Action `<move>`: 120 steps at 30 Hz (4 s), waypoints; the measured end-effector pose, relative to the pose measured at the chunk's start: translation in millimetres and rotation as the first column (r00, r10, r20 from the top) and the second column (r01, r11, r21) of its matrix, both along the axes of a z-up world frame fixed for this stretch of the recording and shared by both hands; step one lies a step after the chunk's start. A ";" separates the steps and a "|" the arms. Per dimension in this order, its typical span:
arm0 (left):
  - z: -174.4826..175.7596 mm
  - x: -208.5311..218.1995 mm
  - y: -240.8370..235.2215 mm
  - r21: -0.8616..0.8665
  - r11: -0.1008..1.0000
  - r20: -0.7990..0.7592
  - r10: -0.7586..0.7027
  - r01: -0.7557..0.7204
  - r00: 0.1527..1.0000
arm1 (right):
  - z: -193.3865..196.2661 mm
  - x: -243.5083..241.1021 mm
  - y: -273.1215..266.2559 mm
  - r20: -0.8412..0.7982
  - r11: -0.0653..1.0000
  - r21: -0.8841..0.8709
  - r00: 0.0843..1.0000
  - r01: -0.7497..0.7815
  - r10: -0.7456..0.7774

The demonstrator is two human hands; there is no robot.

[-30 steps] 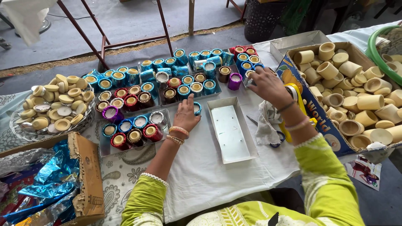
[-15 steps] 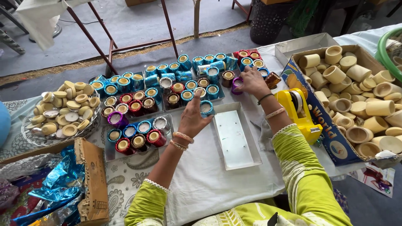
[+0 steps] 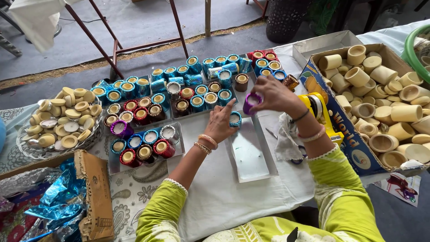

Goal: Wrapping small decorative cups in foil and placing them into a box for shipping.

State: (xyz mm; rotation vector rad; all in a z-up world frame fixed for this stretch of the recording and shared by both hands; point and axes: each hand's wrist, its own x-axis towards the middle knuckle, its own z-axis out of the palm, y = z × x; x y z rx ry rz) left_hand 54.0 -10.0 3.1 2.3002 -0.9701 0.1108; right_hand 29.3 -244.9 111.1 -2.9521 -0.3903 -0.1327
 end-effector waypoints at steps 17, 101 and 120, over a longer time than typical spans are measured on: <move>-4.9 -0.5 -5.7 0.135 0.991 0.041 0.010 -0.015 0.999 | -64.0 -12.3 6.5 -0.068 0.999 0.012 0.996 -0.049 0.050; -62.5 -55.7 59.6 -0.466 0.858 -0.422 -0.002 -0.215 0.907 | -11.0 -83.8 67.2 -0.130 0.946 0.243 0.959 -0.217 0.253; -66.3 -52.8 59.5 -0.473 0.858 -0.395 -0.002 -0.202 0.919 | -59.7 -73.5 69.4 -0.064 0.972 0.012 0.970 -0.233 0.233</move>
